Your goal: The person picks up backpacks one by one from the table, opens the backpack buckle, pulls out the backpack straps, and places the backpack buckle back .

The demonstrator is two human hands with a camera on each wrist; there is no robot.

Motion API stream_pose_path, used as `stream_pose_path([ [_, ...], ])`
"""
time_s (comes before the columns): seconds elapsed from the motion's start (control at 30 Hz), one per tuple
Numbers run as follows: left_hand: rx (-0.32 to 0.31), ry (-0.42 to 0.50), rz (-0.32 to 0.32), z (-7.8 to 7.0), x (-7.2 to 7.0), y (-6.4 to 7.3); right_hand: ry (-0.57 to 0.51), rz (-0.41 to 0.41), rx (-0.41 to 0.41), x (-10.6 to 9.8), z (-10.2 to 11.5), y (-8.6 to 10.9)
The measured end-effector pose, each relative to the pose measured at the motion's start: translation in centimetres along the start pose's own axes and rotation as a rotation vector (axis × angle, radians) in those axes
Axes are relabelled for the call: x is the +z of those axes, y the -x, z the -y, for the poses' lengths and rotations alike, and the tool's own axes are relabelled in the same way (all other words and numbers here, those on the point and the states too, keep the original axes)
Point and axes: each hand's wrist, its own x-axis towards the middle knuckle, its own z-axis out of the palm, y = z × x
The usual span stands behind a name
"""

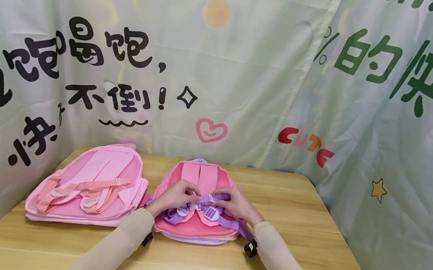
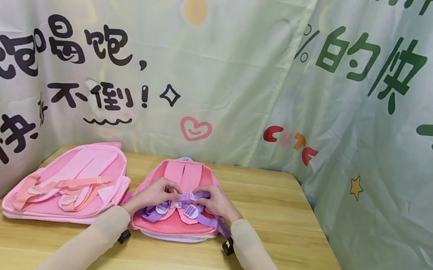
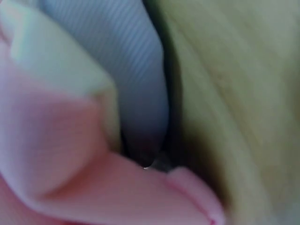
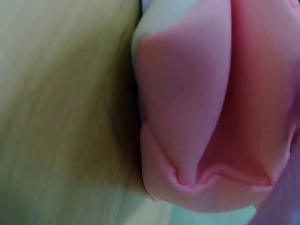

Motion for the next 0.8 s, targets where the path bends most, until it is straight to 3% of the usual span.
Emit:
stream_pose_path([
  [0.8, 0.009, 0.006, 0.009, 0.0, 0.2, 0.0, 0.013, -0.022, 0.041, -0.7, -1.6, 0.4],
])
